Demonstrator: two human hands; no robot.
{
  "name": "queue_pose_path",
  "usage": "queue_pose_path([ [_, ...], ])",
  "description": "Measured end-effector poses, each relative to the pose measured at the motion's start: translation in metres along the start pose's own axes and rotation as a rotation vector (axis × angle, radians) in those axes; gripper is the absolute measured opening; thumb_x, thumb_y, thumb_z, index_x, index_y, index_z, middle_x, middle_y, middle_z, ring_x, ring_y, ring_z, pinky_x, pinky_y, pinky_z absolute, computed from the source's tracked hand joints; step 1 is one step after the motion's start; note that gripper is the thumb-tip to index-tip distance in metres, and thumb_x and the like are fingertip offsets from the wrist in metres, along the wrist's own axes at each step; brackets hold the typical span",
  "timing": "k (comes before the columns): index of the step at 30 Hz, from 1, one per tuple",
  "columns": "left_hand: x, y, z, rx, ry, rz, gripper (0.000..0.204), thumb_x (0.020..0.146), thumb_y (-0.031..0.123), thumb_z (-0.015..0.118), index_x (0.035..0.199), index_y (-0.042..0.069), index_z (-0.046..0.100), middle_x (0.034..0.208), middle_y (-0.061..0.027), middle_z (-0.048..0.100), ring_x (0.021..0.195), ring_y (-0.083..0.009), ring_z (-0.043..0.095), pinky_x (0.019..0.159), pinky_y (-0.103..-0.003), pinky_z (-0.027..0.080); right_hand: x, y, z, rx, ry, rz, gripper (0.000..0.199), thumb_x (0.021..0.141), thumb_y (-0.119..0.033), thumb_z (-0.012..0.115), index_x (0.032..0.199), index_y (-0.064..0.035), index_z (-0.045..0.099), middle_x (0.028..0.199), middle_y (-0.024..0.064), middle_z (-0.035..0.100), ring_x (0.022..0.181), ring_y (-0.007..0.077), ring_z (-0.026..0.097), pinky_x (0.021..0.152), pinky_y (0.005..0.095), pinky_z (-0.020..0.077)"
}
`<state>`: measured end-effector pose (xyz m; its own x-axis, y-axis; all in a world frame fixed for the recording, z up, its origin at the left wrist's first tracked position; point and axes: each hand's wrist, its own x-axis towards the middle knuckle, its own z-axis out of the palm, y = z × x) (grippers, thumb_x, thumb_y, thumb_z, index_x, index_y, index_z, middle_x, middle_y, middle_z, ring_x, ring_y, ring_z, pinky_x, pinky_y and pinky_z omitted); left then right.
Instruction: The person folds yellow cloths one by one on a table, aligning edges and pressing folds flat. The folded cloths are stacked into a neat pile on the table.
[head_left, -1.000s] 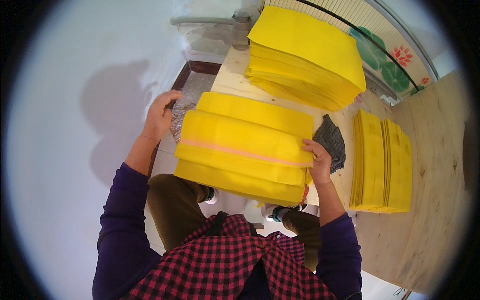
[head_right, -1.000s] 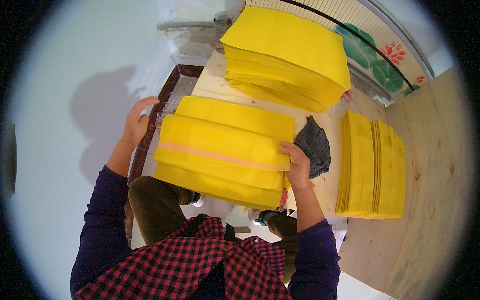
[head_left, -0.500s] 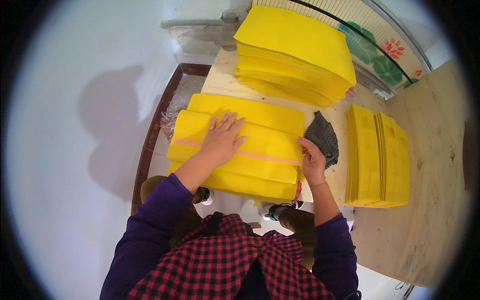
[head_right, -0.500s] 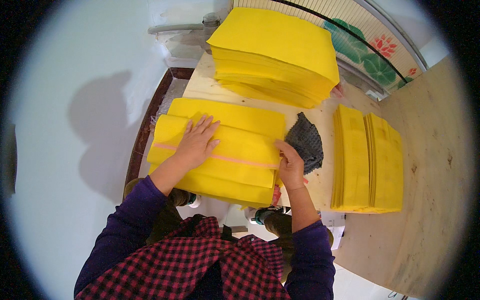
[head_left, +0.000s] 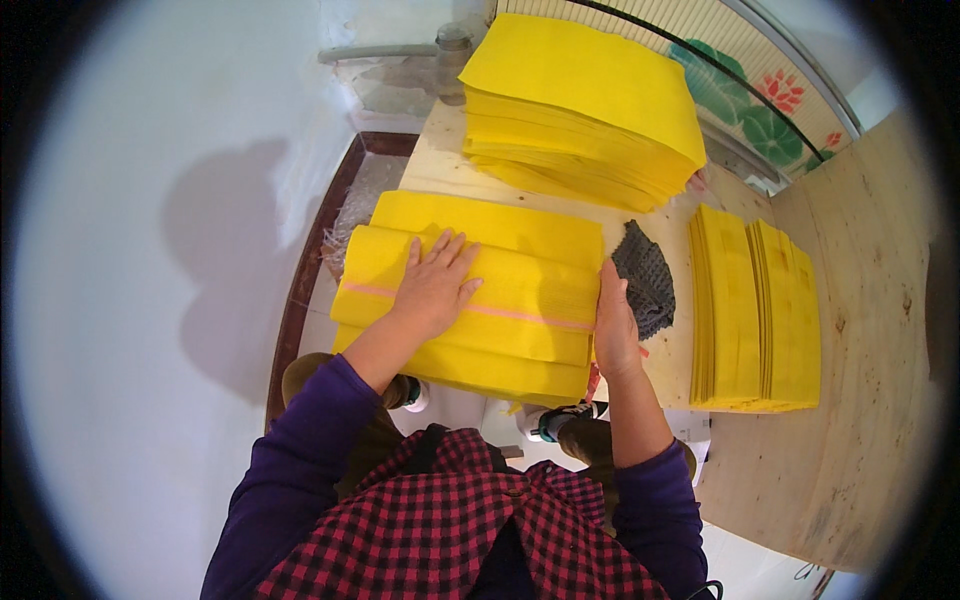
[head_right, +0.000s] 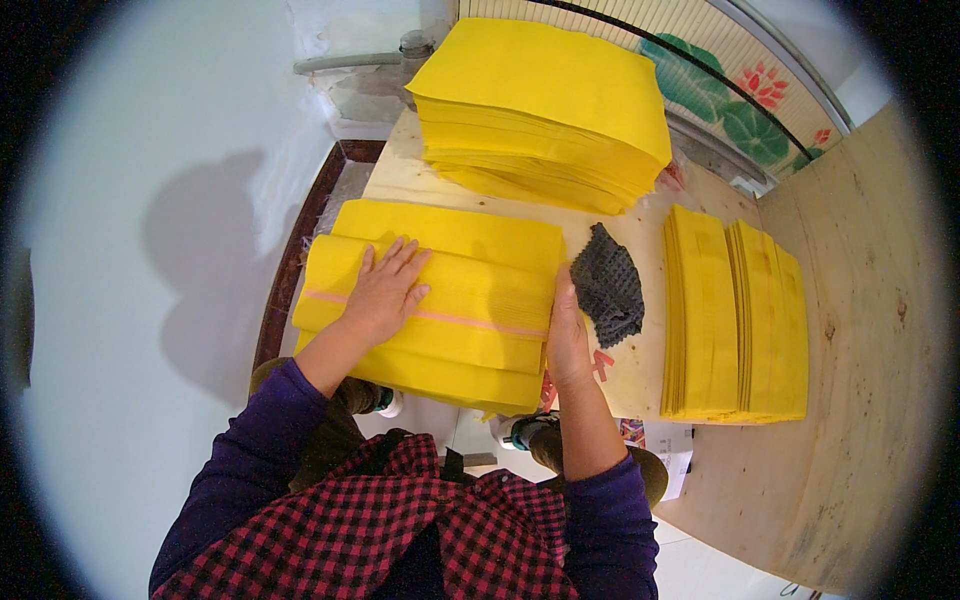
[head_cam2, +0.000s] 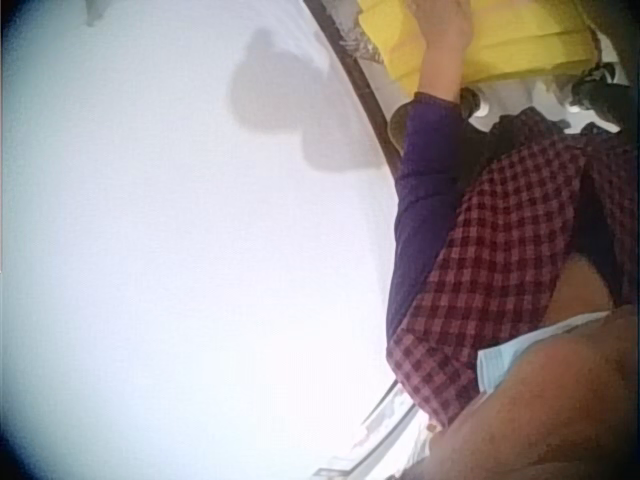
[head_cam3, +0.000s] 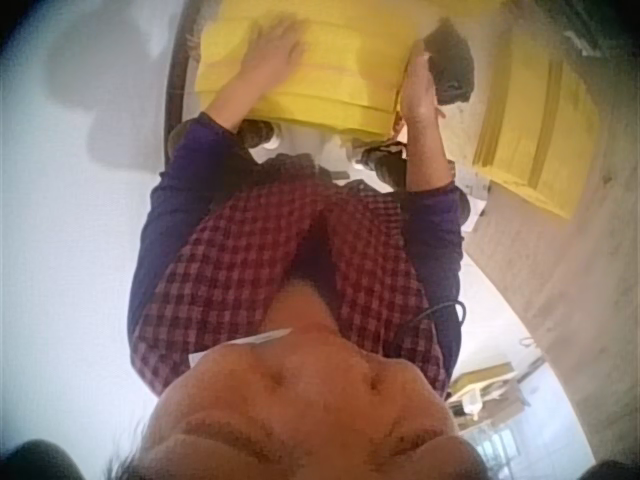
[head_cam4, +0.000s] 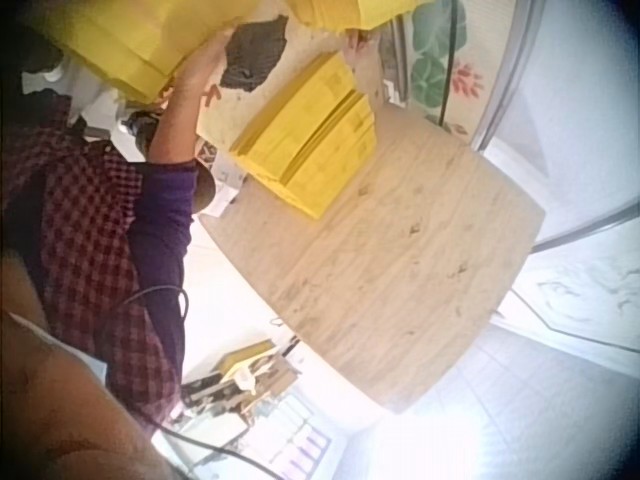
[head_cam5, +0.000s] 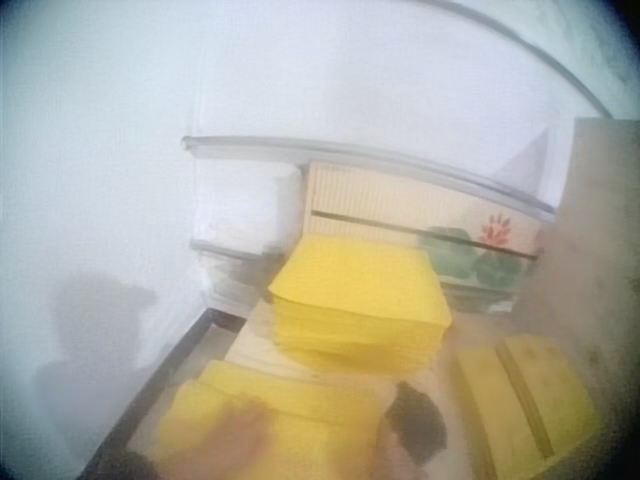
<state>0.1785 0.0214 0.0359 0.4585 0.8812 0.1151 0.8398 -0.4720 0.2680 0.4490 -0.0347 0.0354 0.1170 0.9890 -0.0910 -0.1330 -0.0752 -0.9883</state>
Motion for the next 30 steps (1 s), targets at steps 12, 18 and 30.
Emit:
queue_pose_path([
  [12,-0.019,0.001,0.001,-0.056,-0.005,-0.01,0.05,0.094,0.029,0.05,0.139,0.009,0.041,0.148,-0.0128,0.034,0.14,-0.0278,0.027,0.115,-0.052,0.014,-0.011,0.001,0.013,-0.069,0.012,-0.043,0.069,0.101,-0.048,0.03,0.147,0.0021,0.021,0.152,0.0161,0.025,0.14,0.027,0.025,0.113,0.0358,0.0212],
  [18,-0.026,-0.002,0.003,-0.083,0.007,-0.006,0.049,0.094,0.028,0.05,0.138,0.007,0.042,0.147,-0.0133,0.035,0.139,-0.0281,0.027,0.114,-0.052,0.015,-0.021,-0.005,0.021,-0.177,0.014,-0.039,0.065,0.101,-0.043,0.033,0.147,0.0019,0.022,0.153,0.0169,0.024,0.141,0.0284,0.025,0.114,0.0373,0.0199],
  [30,-0.029,-0.007,0.009,-0.109,0.039,0.022,0.047,0.092,0.027,0.052,0.134,0.007,0.045,0.144,-0.0132,0.038,0.138,-0.0294,0.029,0.113,-0.053,0.019,-0.025,-0.018,0.05,-0.735,-0.03,-0.332,0.055,0.099,-0.029,0.041,0.143,0.0022,0.032,0.152,0.0223,0.024,0.142,0.0329,0.023,0.114,0.0389,0.0176],
])
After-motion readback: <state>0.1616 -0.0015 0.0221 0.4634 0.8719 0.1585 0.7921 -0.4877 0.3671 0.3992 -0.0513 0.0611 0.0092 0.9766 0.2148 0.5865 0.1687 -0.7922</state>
